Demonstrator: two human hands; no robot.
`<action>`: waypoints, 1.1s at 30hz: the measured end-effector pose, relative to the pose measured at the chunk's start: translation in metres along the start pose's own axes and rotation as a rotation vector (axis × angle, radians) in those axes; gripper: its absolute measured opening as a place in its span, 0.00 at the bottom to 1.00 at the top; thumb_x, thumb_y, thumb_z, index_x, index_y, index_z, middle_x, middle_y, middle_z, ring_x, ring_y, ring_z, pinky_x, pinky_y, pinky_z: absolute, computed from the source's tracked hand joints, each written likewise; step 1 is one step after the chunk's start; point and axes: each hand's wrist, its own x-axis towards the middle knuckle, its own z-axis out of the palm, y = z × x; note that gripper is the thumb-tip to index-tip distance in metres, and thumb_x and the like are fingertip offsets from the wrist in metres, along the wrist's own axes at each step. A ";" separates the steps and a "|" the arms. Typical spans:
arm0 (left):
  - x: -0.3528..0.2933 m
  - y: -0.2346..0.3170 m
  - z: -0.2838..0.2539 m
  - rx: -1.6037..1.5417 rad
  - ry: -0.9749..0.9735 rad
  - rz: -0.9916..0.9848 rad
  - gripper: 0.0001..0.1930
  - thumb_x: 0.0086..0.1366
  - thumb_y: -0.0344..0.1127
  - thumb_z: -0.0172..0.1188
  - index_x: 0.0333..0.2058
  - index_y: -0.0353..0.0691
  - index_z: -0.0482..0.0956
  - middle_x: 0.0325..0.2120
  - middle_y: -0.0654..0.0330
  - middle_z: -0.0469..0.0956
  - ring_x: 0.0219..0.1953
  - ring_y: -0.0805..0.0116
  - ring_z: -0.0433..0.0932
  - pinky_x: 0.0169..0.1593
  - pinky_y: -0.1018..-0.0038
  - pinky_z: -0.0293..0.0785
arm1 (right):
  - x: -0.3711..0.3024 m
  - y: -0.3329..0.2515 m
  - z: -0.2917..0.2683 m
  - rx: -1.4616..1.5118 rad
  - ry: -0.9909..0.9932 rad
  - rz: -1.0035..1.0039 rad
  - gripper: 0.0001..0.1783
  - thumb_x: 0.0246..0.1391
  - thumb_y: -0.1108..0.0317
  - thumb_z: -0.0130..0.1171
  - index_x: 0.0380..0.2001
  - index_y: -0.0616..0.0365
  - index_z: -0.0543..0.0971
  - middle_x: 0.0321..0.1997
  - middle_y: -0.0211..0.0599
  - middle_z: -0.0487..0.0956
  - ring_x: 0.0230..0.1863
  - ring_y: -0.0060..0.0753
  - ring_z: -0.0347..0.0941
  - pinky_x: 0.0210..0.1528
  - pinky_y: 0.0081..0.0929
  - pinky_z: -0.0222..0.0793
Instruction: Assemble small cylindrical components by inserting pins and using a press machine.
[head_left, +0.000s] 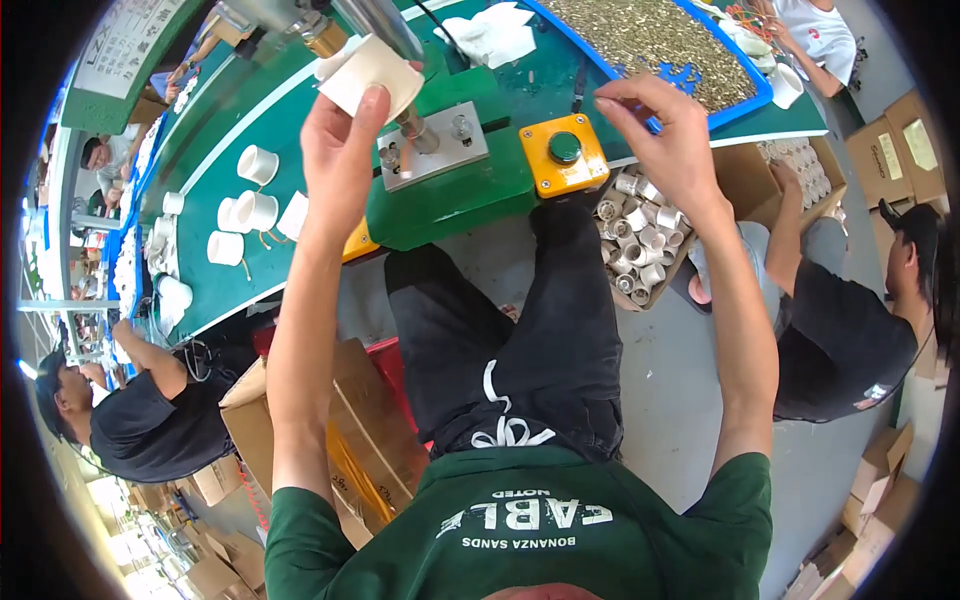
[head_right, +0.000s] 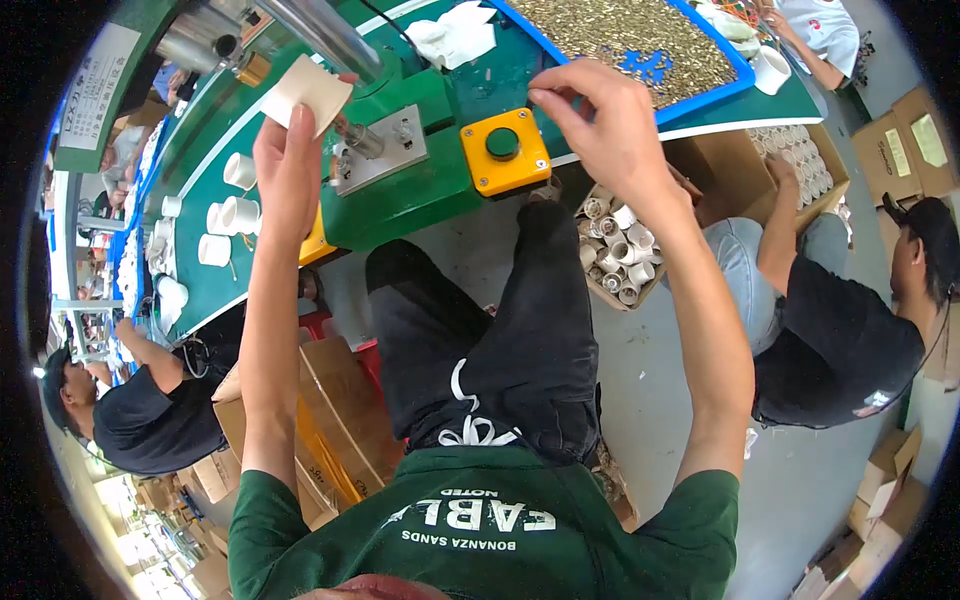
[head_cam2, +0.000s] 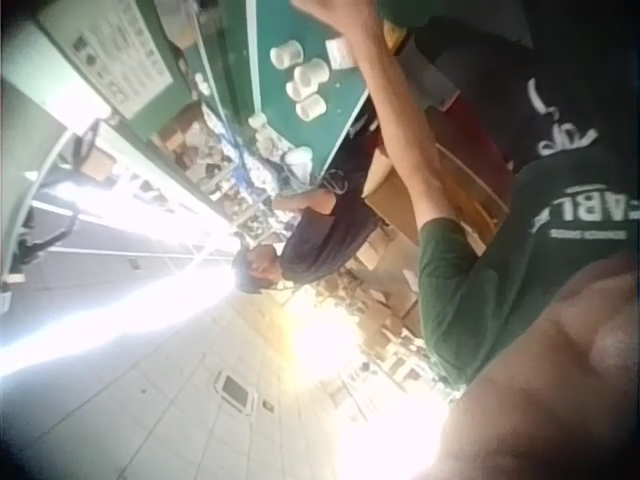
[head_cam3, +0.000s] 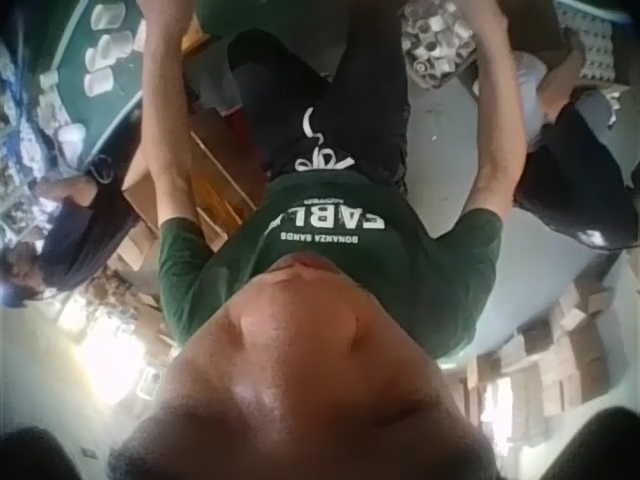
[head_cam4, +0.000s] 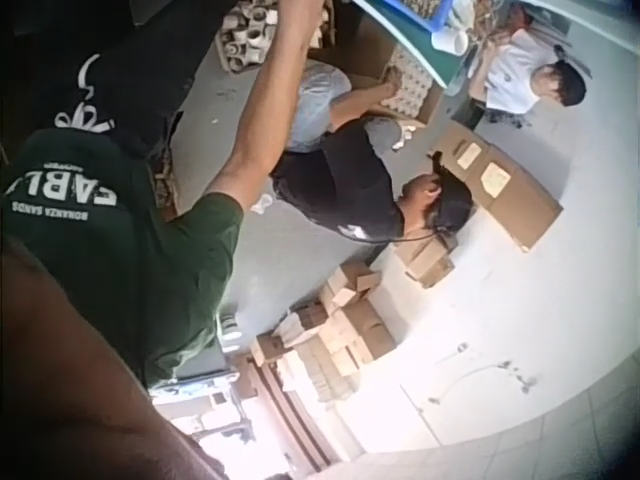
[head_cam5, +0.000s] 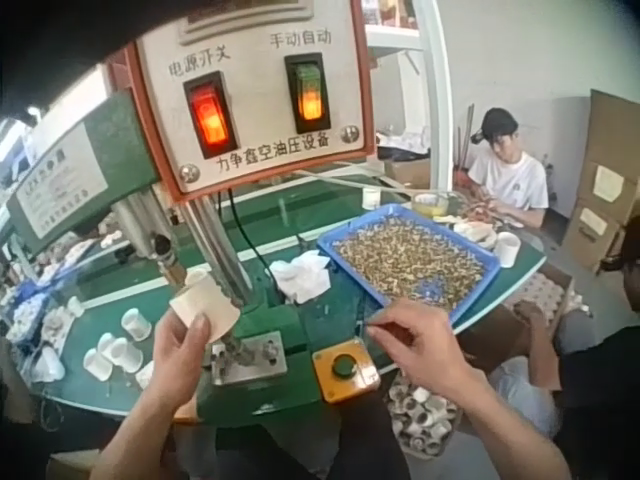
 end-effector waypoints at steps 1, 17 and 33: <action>0.001 0.000 -0.001 0.078 0.021 0.030 0.24 0.68 0.45 0.51 0.55 0.31 0.65 0.49 0.52 0.74 0.51 0.67 0.72 0.57 0.69 0.64 | 0.001 -0.003 0.001 -0.004 -0.012 -0.001 0.05 0.50 0.72 0.62 0.31 0.59 0.80 0.28 0.35 0.78 0.24 0.27 0.71 0.26 0.22 0.66; -0.002 -0.012 -0.007 0.191 0.063 0.232 0.22 0.62 0.37 0.61 0.52 0.35 0.68 0.43 0.58 0.75 0.46 0.70 0.74 0.50 0.73 0.69 | -0.008 -0.020 0.006 -0.133 -0.164 -0.128 0.05 0.46 0.74 0.61 0.29 0.59 0.78 0.31 0.37 0.78 0.36 0.42 0.73 0.38 0.34 0.70; 0.001 -0.004 -0.010 -0.026 0.012 -0.123 0.24 0.71 0.49 0.43 0.55 0.35 0.65 0.50 0.55 0.75 0.54 0.71 0.69 0.59 0.69 0.60 | -0.012 -0.032 0.003 -0.120 -0.166 -0.105 0.06 0.46 0.77 0.63 0.30 0.63 0.78 0.32 0.39 0.78 0.37 0.41 0.75 0.39 0.32 0.71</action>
